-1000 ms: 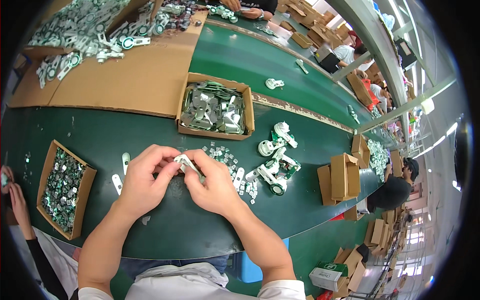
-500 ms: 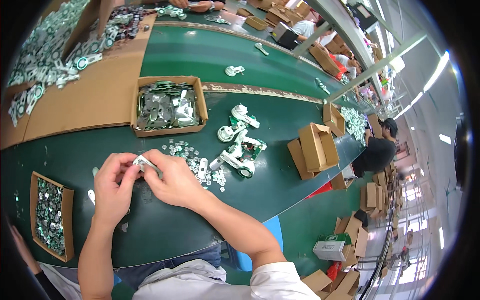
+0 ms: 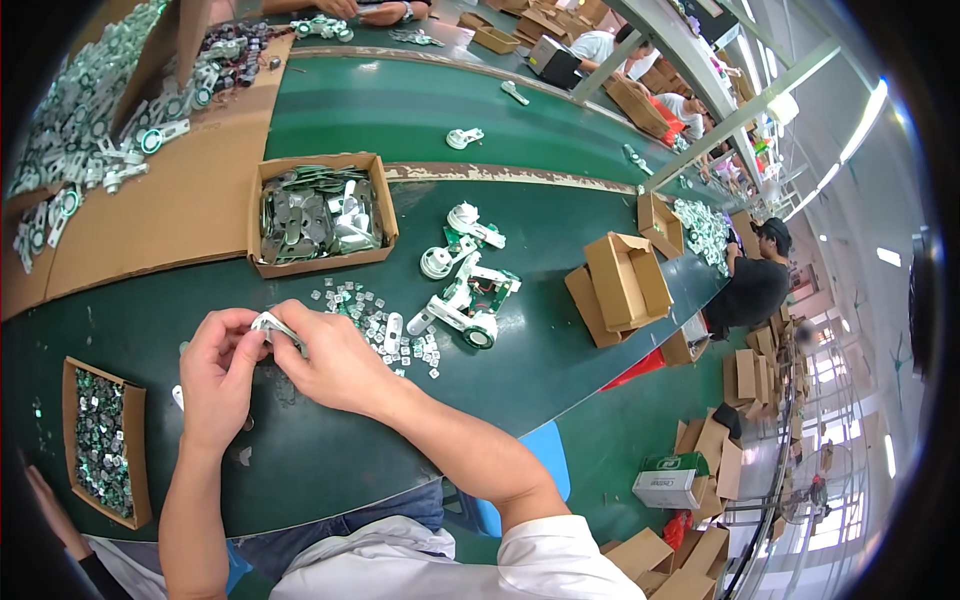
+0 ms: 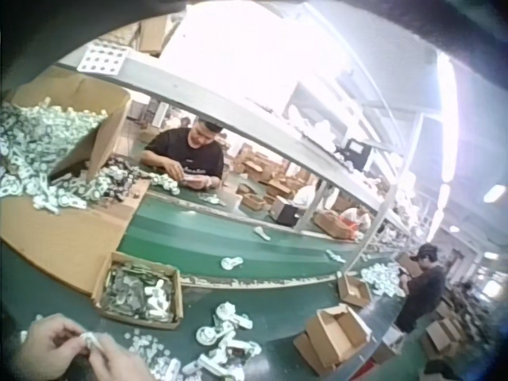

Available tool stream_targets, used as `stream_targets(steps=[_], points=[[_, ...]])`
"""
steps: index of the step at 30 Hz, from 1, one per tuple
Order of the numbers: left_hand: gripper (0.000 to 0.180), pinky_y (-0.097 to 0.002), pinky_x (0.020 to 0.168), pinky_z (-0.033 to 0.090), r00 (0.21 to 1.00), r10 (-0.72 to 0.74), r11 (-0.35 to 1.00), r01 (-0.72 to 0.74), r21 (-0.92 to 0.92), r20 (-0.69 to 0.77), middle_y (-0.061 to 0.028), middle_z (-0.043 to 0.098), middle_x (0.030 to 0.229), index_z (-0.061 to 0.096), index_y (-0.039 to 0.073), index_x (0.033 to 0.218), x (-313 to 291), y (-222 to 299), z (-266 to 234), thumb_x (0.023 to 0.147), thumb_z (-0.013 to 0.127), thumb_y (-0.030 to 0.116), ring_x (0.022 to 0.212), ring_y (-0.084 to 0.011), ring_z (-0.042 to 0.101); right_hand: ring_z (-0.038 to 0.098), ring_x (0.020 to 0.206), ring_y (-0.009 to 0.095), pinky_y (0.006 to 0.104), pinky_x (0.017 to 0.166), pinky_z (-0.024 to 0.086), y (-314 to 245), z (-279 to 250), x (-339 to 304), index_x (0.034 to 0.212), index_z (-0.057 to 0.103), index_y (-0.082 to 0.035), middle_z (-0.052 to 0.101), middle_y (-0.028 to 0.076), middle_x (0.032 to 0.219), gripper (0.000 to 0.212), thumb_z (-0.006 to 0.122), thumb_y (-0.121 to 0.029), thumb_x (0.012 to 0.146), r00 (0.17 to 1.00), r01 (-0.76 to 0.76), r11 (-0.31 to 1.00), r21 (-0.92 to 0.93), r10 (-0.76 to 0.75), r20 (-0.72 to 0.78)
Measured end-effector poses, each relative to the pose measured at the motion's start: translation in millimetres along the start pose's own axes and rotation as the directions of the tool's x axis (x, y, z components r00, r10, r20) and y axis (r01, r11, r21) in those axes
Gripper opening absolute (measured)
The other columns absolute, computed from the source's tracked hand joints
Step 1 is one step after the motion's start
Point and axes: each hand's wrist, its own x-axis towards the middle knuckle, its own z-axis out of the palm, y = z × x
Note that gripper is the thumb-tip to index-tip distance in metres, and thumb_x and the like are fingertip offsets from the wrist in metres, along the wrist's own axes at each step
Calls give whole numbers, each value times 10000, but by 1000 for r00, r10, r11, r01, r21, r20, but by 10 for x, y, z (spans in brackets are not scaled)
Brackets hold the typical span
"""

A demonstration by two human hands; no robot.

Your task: Assembling small electronic components by hand on an industrial assembly line.

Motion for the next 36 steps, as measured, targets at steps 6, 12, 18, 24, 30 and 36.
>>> stream_targets(steps=[6, 12, 18, 24, 30, 36], points=[[112, -223, 736, 512, 1000, -2, 1000, 2, -10, 14, -46, 632, 934, 573, -15, 1027, -9, 1, 46, 919, 564, 15, 818, -95, 619, 640, 739, 385, 425, 632, 491, 9, -48, -43, 985, 538, 2, 655, 191, 804, 123, 528, -99, 916, 1000, -26, 999, 44, 25, 13], [134, -233, 763, 498, 998, 53, 999, -53, 0, 33, -35, 612, 955, 564, -3, 1062, -18, 50, 29, 932, 551, 23, 850, -91, 597, 658, 796, 335, 382, 685, 511, -50, -87, -10, 1018, 568, -9, 663, 177, 885, 133, 522, -93, 925, 999, -40, 998, 49, 38, 35], [162, -256, 808, 514, 971, 232, 973, -230, -32, 62, -78, 562, 1048, 596, -9, 1042, 31, 108, 27, 882, 592, -37, 944, -140, 593, 622, 909, 361, 395, 776, 509, 48, -30, 23, 1046, 596, -21, 629, 174, 1008, 208, 576, 7, 841, 985, 134, 989, -54, -139, -103], [222, -279, 795, 540, 929, 369, 928, -370, 40, 17, -112, 575, 1050, 604, -11, 1029, -36, 133, -25, 821, 672, -47, 928, -176, 620, 629, 1038, 326, 421, 968, 464, 22, 55, 58, 1004, 627, 11, 658, 162, 1038, 230, 583, 99, 797, 925, 310, 944, -118, -328, -193], [233, -275, 756, 538, 878, 478, 870, -473, 139, -2, -117, 593, 1024, 605, -11, 1011, -90, 199, -40, 797, 694, -40, 886, -184, 625, 635, 1023, 327, 444, 969, 463, -22, 56, 73, 999, 628, 8, 663, 158, 1020, 245, 604, 99, 773, 841, 436, 852, -288, -500, -205], [230, -268, 722, 528, 872, 489, 863, -481, 157, -15, -114, 603, 1000, 612, -7, 1009, -74, 198, 9, 797, 698, -32, 850, -181, 627, 641, 955, 317, 405, 881, 494, 6, 23, 33, 1002, 627, -5, 667, 147, 1013, 247, 614, 80, 771, 853, 403, 854, -328, -481, -204]])
